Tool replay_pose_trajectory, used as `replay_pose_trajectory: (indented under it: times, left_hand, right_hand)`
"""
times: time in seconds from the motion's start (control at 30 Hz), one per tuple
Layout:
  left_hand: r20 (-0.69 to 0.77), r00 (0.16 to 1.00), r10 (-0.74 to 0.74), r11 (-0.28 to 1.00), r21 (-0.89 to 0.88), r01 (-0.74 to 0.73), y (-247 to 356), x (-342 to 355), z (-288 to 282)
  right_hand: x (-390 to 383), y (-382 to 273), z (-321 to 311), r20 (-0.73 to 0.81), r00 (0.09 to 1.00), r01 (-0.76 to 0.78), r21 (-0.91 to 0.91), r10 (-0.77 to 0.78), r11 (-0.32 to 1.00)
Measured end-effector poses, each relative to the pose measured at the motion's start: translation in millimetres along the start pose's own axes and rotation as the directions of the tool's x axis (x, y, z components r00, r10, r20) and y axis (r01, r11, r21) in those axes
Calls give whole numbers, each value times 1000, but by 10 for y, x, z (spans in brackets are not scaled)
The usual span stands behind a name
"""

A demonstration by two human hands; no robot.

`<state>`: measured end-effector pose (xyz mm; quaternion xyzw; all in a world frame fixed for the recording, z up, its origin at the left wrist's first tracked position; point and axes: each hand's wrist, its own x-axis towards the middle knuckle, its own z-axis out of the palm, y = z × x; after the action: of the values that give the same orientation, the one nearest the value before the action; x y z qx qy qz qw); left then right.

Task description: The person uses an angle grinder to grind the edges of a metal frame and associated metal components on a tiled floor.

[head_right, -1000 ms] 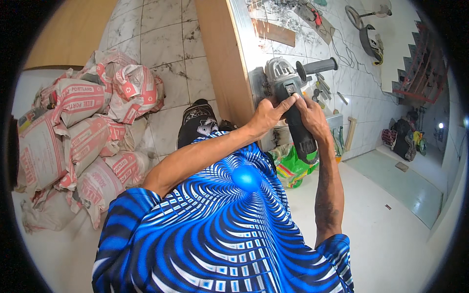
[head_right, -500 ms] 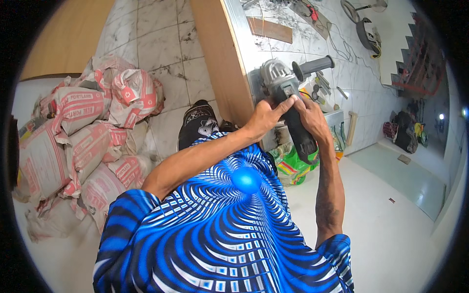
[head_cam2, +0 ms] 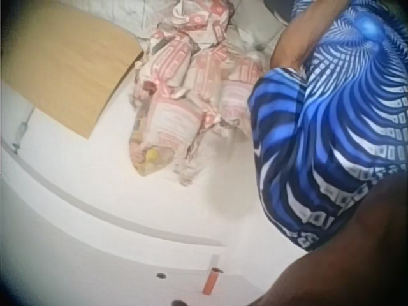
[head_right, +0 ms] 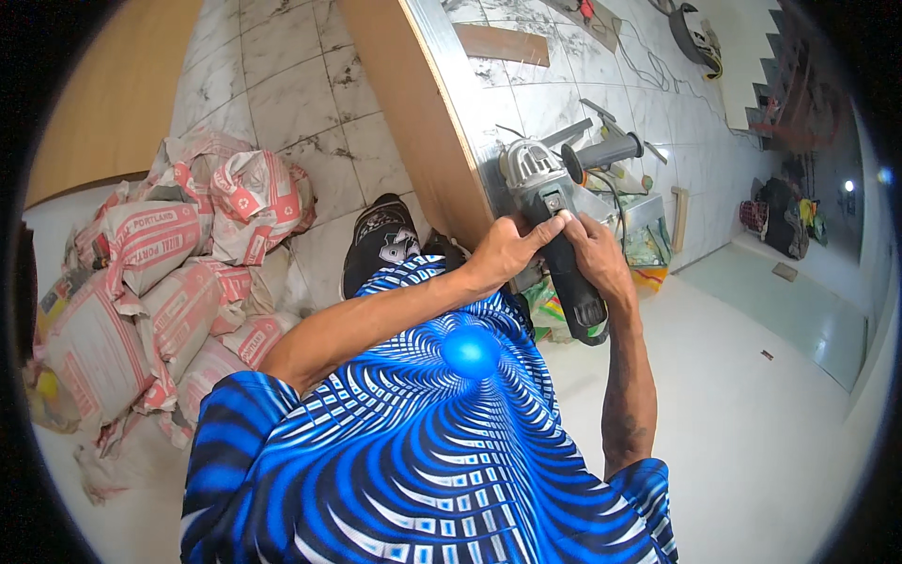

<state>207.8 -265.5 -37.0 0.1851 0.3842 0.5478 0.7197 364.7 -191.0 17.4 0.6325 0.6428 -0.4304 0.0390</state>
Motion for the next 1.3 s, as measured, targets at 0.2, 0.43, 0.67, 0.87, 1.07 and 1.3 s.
replay_pose_trajectory:
  times: [0.2,0.43,0.67,0.87,1.07,1.3]
  left_hand:
    - [26,993,-118,988,103,115,-93,30,-77]
    - [88,987,-137,990,34,135,76,-32,-68]
    - [204,950,-235,970,115,215,79,83,-219]
    - [174,971,-167,986,53,160,7,147,-188]
    - [270,947,-176,984,43,170,-3,251,-185]
    - [317,936,-156,986,-12,168,-43,274,-148]
  right_hand:
    - [-167,-54,78,-50,998,-34,54,36,998]
    - [-290,-151,182,-36,991,-118,220,128,968]
    - [-218,31,286,-51,984,-146,305,169,941]
    - [-222,-53,286,-169,977,-102,167,130,981]
    - [-186,15,166,-205,977,-54,66,67,996]
    - [-194,-12,50,-160,986,-47,17,50,999]
